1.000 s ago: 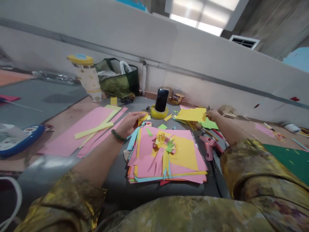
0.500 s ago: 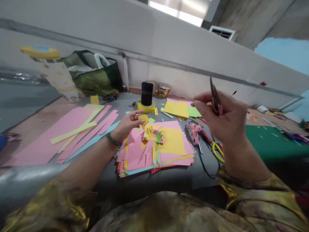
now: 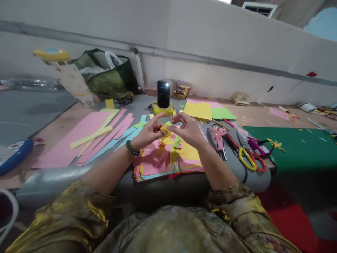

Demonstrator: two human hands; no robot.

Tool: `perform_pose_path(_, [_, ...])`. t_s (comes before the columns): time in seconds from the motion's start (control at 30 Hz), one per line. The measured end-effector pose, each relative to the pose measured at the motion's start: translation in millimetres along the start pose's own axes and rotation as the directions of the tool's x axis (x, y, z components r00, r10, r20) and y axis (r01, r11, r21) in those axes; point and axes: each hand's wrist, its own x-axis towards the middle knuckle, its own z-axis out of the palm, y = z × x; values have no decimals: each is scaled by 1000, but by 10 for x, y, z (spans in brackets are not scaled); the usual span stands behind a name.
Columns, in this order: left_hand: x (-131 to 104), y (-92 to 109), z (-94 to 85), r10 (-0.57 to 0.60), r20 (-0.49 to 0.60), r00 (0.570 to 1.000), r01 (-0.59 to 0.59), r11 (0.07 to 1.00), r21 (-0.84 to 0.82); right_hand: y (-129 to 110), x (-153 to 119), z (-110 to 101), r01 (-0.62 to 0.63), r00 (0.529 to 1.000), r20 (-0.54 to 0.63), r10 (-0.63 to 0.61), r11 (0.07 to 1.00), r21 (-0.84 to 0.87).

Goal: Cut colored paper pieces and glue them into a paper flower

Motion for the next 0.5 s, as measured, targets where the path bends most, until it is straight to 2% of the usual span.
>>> perform_pose_path(0.07, [-16,4,34,-29,6,1000,28,999,30,50,34,87,-31,998,59,27,998,61])
perform_pose_path(0.13, [-28,19,51,-54,-16,998,55,998,43,114,41,137,-90,995,58,83,988,123])
perform_pose_path(0.23, [-36,43,57,-83,-100,992,87,996,34,196,25,161,-168,984,-18,175,963,213])
perform_pose_path(0.33, [-28,53,71,-162,-188,969,163,987,-13,229,4,157,-206,969,-72,236,936,287])
perform_pose_path(0.5, [-5,39,144,-267,-192,944,233,955,-182,220,-22,176,-217,946,-148,289,902,375])
